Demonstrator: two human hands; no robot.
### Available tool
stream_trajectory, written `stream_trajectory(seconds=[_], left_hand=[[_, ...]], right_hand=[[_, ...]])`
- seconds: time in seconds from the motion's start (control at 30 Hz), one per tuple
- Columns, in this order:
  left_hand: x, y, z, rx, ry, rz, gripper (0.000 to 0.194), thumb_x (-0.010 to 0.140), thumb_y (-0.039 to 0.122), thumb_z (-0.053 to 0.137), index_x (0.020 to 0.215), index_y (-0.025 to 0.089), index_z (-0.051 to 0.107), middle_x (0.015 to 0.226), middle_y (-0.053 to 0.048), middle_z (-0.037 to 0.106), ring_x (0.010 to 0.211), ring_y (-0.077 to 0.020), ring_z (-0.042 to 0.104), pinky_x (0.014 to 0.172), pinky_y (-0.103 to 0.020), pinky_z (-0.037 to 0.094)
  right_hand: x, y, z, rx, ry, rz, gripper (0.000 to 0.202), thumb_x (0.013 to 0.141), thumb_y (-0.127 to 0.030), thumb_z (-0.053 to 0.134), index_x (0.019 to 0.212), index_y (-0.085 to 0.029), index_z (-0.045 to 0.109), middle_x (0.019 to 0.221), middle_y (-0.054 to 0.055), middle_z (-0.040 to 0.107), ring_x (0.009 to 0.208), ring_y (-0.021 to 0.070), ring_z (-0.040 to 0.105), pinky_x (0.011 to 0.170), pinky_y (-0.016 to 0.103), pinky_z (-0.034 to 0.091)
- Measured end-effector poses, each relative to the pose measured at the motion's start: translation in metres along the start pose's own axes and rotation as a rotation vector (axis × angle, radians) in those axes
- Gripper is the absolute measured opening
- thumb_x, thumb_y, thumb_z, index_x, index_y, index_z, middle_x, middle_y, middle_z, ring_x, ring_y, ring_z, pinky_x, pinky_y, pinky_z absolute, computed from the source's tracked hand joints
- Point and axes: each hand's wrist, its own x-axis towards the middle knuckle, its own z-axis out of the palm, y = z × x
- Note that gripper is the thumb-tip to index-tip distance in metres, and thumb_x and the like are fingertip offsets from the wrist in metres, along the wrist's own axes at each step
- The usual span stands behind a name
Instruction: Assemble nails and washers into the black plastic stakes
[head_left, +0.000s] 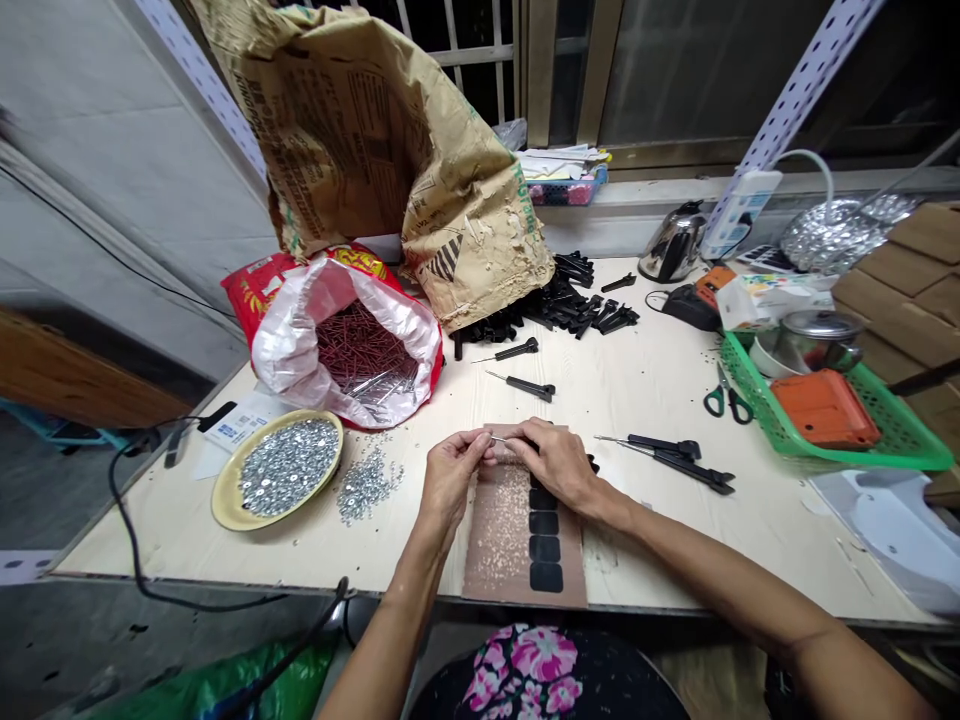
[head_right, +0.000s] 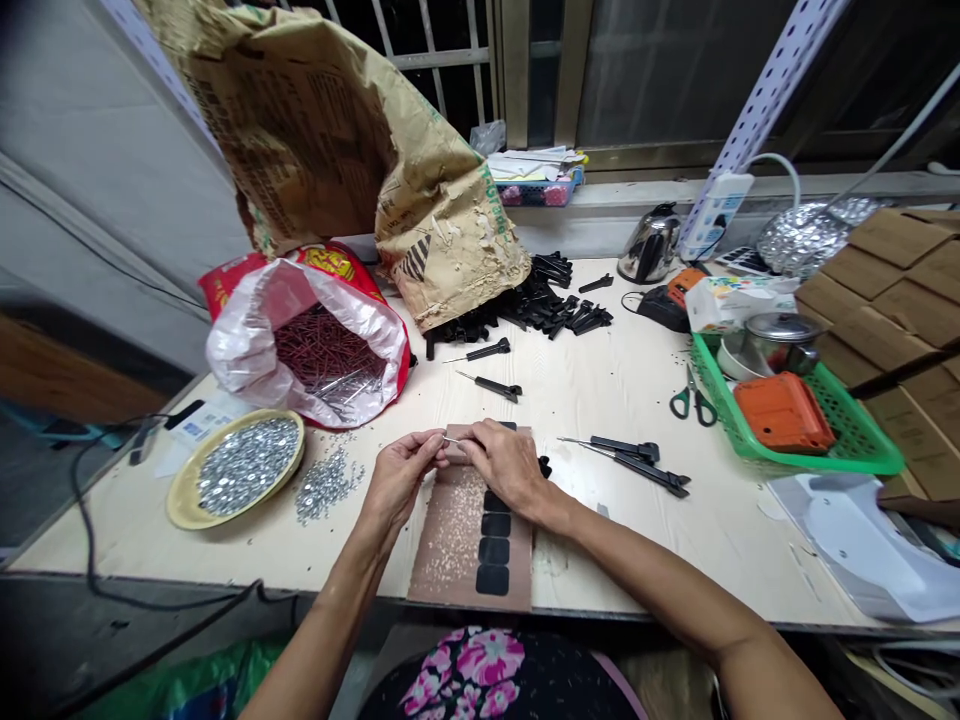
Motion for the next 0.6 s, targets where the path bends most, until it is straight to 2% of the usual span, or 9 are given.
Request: stream_trajectory(seconds=[0.07,0.17,0.27,0.37,0.47,0.6], left_hand=[[-0.003,-0.008,0.006,0.049,-0.042,-0.040,0.031,0.063,0.033,0.076,0.084,0.011,0.070,0.064,-0.001,0.064,0.055,-0.0088,0.056,0.058,-0.022,0.046],[-0.009,-0.017,0.016,0.242,-0.127,-0.031,0.039,0.072,0.040,0.068,0.102,0.015,0.069,0.074,-0.002,0.064,0.059,-0.0110,0.057,0.062,-0.026,0.048],[-0.013,-0.021,0.020,0.595,-0.076,0.184,0.043,0.081,0.043,0.057,0.116,0.020,0.063,0.093,-0.006,0.063,0.075,-0.0169,0.061,0.074,-0.033,0.050],[-0.012,-0.029,0.018,0.891,-0.017,0.475,0.039,0.087,0.037,0.048,0.120,0.020,0.061,0.113,-0.011,0.059,0.108,-0.0253,0.054,0.095,-0.042,0.043],[-0.007,-0.046,0.014,1.044,-0.092,0.610,0.039,0.089,0.031,0.042,0.123,0.018,0.057,0.131,-0.013,0.052,0.126,-0.0286,0.041,0.106,-0.049,0.032],[-0.002,-0.066,0.010,1.135,-0.136,0.603,0.042,0.091,0.029,0.038,0.129,0.015,0.051,0.140,-0.014,0.045,0.133,-0.0285,0.034,0.108,-0.050,0.029]], right_hand=[[-0.010,0.009,-0.009,0.003,-0.013,0.021,0.017,0.093,-0.031,0.047,0.094,-0.022,0.062,0.091,0.001,0.063,0.082,0.0132,0.059,0.068,0.023,0.041],[-0.024,0.030,-0.027,-0.020,-0.047,0.021,0.020,0.094,-0.033,0.045,0.096,-0.023,0.063,0.093,0.002,0.060,0.080,0.0119,0.057,0.064,0.022,0.041],[-0.030,0.058,-0.040,-0.113,-0.056,-0.006,0.022,0.094,-0.033,0.045,0.094,-0.021,0.064,0.090,0.003,0.058,0.078,0.0118,0.055,0.063,0.022,0.041],[-0.033,0.078,-0.042,-0.244,-0.050,-0.067,0.022,0.094,-0.032,0.046,0.092,-0.020,0.065,0.087,0.003,0.059,0.082,0.0142,0.052,0.063,0.024,0.040],[-0.045,0.081,-0.034,-0.285,-0.076,-0.201,0.024,0.095,-0.028,0.045,0.087,-0.018,0.064,0.080,0.002,0.060,0.076,0.0132,0.050,0.059,0.023,0.037],[-0.062,0.070,-0.029,-0.283,-0.228,-0.543,0.025,0.096,-0.018,0.039,0.085,-0.018,0.062,0.075,0.000,0.058,0.071,0.0115,0.047,0.055,0.022,0.034]])
